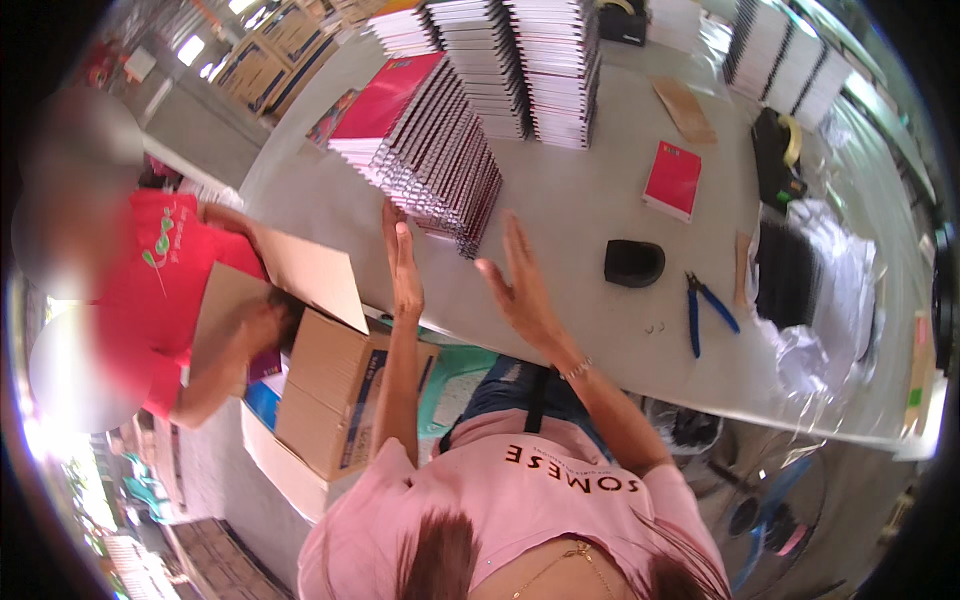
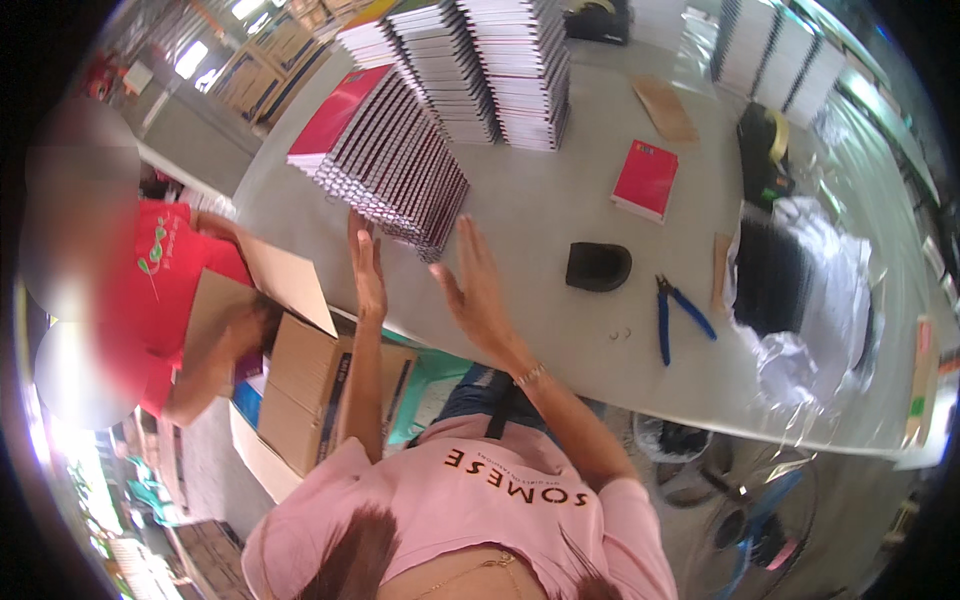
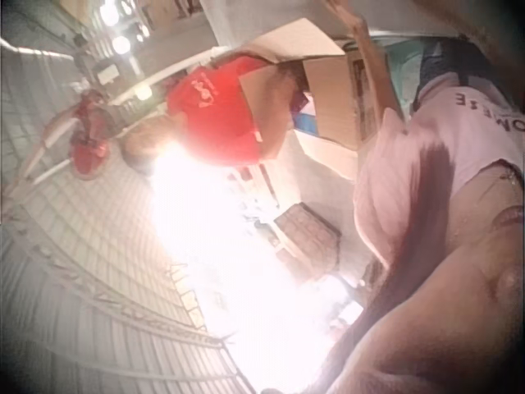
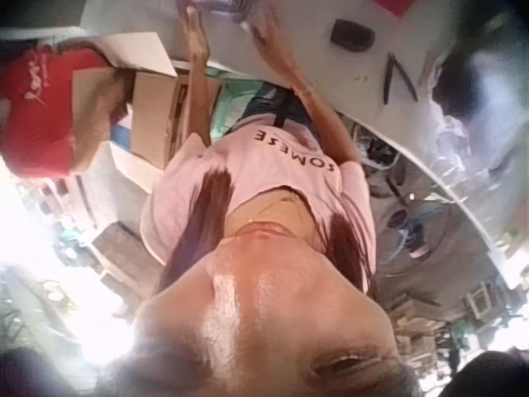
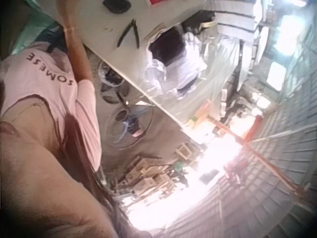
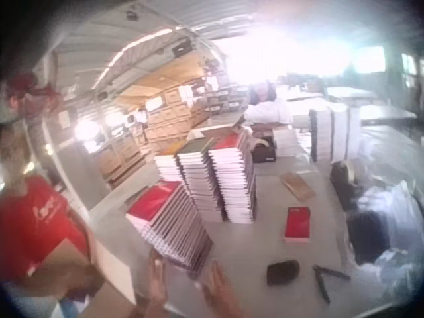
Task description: The person assembles spiral-bound notebooks by inserting a black plastic coil into the punched holes of pink covers. They use pliers to secure the coil ends and stack the finished notebooks on the table. A coworker is visible in the background handling other items.
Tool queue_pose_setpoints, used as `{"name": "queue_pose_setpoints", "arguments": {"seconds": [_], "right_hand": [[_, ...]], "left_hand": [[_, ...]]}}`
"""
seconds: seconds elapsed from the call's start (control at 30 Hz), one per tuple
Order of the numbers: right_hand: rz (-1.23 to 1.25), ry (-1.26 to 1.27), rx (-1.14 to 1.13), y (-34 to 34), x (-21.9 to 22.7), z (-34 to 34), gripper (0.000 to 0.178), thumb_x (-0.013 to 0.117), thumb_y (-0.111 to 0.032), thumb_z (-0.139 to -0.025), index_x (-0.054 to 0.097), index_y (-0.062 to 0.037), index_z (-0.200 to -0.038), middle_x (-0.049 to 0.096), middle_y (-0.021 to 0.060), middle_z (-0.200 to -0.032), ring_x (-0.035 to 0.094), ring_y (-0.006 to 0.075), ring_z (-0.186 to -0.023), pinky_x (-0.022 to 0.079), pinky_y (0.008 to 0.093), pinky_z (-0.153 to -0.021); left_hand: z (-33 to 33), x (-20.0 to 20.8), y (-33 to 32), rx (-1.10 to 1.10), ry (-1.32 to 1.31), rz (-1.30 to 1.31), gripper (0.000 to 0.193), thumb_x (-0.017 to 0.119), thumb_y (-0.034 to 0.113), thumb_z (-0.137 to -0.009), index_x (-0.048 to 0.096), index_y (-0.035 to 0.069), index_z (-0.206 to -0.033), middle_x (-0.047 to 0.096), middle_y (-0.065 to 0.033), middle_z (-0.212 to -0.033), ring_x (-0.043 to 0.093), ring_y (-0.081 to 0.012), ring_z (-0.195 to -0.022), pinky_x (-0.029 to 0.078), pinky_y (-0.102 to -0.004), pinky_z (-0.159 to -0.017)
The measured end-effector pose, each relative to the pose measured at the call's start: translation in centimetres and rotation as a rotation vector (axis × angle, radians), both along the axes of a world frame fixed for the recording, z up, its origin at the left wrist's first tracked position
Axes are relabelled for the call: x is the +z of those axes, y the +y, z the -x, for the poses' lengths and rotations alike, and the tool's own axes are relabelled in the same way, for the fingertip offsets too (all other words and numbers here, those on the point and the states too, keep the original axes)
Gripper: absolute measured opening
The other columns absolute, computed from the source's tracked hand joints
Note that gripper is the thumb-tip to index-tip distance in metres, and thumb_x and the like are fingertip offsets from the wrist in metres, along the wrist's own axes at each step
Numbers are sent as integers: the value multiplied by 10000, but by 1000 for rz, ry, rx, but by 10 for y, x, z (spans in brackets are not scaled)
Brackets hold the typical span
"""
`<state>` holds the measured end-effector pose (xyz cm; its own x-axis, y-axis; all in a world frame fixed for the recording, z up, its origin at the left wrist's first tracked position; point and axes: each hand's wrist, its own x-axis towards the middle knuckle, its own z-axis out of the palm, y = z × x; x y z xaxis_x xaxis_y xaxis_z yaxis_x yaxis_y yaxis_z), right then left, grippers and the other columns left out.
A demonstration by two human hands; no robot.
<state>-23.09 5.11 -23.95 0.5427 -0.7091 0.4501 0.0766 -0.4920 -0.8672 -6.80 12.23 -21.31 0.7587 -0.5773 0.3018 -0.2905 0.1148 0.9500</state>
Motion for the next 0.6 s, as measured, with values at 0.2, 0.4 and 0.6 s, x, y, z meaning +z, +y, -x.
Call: {"name": "queue_pose_setpoints", "arguments": {"seconds": [0.2, 0.4, 0.6], "right_hand": [[9, -81, 78, 21, -11, -52, 830, 483, -395, -1014, 33, 66, -1536, 65, 313, -1593, 112, 450, -1483, 170, 486, -1200], [20, -55, 85, 24, -8, -51, 817, 422, -436, -1026, 27, 61, -1539, 55, 309, -1596, 93, 445, -1489, 166, 484, -1201], [25, -1, 78, 24, -10, -51, 808, 415, -429, -1029, 11, 40, -1547, 37, 278, -1611, 79, 429, -1496, 171, 524, -1190]], "left_hand": [[-29, -33, -9, -259, 247, 160, 814, 255, 616, -1020, 118, 25, -1564, 194, -154, -1605, 202, -281, -1471, 139, -407, -1205], [-32, -44, -15, -254, 265, 160, 740, 220, 551, -1049, 137, 13, -1552, 223, -159, -1584, 258, -283, -1440, 181, -419, -1193], [-38, -41, -11, -203, 544, 166, 676, 198, 484, -1070, 156, -4, -1536, 255, -164, -1559, 277, -277, -1424, 206, -415, -1191]]}}
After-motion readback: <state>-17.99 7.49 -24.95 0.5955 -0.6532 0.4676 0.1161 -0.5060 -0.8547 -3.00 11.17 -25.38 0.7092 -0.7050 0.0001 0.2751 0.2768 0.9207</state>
